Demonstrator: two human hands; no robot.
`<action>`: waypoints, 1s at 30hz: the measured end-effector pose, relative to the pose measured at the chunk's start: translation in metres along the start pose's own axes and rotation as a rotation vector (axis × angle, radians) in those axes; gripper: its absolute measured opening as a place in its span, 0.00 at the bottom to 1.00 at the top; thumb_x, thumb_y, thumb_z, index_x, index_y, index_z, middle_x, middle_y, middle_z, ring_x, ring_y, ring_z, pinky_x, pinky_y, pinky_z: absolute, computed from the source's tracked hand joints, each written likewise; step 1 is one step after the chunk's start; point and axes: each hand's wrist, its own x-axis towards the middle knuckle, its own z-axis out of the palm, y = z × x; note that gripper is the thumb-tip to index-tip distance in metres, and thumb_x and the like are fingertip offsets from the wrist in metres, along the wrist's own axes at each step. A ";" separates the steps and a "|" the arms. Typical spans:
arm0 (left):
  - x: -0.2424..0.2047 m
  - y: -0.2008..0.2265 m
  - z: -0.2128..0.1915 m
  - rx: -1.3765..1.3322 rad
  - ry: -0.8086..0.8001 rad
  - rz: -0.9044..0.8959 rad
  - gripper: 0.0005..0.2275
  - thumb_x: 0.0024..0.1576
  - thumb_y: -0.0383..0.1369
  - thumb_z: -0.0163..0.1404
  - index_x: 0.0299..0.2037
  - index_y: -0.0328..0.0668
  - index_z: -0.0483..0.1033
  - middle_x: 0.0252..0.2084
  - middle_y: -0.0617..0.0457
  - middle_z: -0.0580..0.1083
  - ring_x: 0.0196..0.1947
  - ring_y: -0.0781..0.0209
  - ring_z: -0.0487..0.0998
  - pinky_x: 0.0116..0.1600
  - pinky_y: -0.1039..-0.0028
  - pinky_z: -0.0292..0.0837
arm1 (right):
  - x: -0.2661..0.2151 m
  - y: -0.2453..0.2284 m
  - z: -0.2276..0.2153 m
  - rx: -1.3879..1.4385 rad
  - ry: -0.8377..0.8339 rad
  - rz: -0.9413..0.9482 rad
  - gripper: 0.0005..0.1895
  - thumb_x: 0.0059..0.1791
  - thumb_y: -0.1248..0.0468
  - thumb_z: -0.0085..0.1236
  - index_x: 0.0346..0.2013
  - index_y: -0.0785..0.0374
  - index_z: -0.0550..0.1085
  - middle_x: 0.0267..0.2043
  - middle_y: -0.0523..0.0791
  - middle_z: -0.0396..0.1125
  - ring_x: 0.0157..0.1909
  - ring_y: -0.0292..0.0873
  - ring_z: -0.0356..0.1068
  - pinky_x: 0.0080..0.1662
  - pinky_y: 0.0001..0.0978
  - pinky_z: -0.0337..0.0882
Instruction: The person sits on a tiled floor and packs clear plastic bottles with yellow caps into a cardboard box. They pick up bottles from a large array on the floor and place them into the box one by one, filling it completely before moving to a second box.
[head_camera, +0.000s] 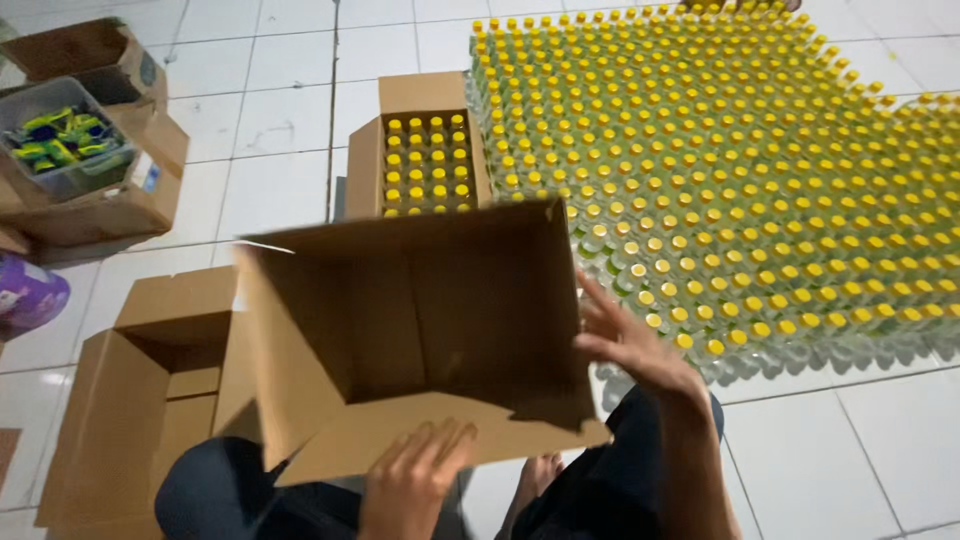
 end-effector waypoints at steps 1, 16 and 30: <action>-0.008 0.002 0.016 -0.031 -0.038 0.071 0.17 0.49 0.28 0.59 0.49 0.59 0.81 0.49 0.59 0.81 0.46 0.60 0.82 0.45 0.68 0.75 | 0.000 0.018 -0.002 0.034 0.112 0.131 0.50 0.43 0.50 0.55 0.77 0.49 0.47 0.67 0.52 0.61 0.62 0.49 0.64 0.55 0.47 0.70; -0.009 -0.138 0.106 -0.143 -0.643 0.246 0.23 0.40 0.10 0.59 0.35 0.57 0.86 0.69 0.55 0.66 0.77 0.35 0.46 0.73 0.21 0.35 | -0.044 0.232 0.171 0.597 0.874 0.428 0.49 0.39 0.84 0.59 0.63 0.45 0.48 0.48 0.59 0.61 0.30 0.56 0.66 0.26 0.54 0.75; 0.032 -0.119 0.106 -0.621 -0.359 -0.986 0.39 0.58 0.60 0.34 0.79 0.56 0.38 0.75 0.37 0.55 0.08 0.71 0.55 0.11 0.81 0.51 | -0.053 0.203 0.130 -0.474 0.804 0.421 0.36 0.40 0.42 0.71 0.54 0.58 0.72 0.53 0.50 0.68 0.62 0.49 0.65 0.63 0.38 0.64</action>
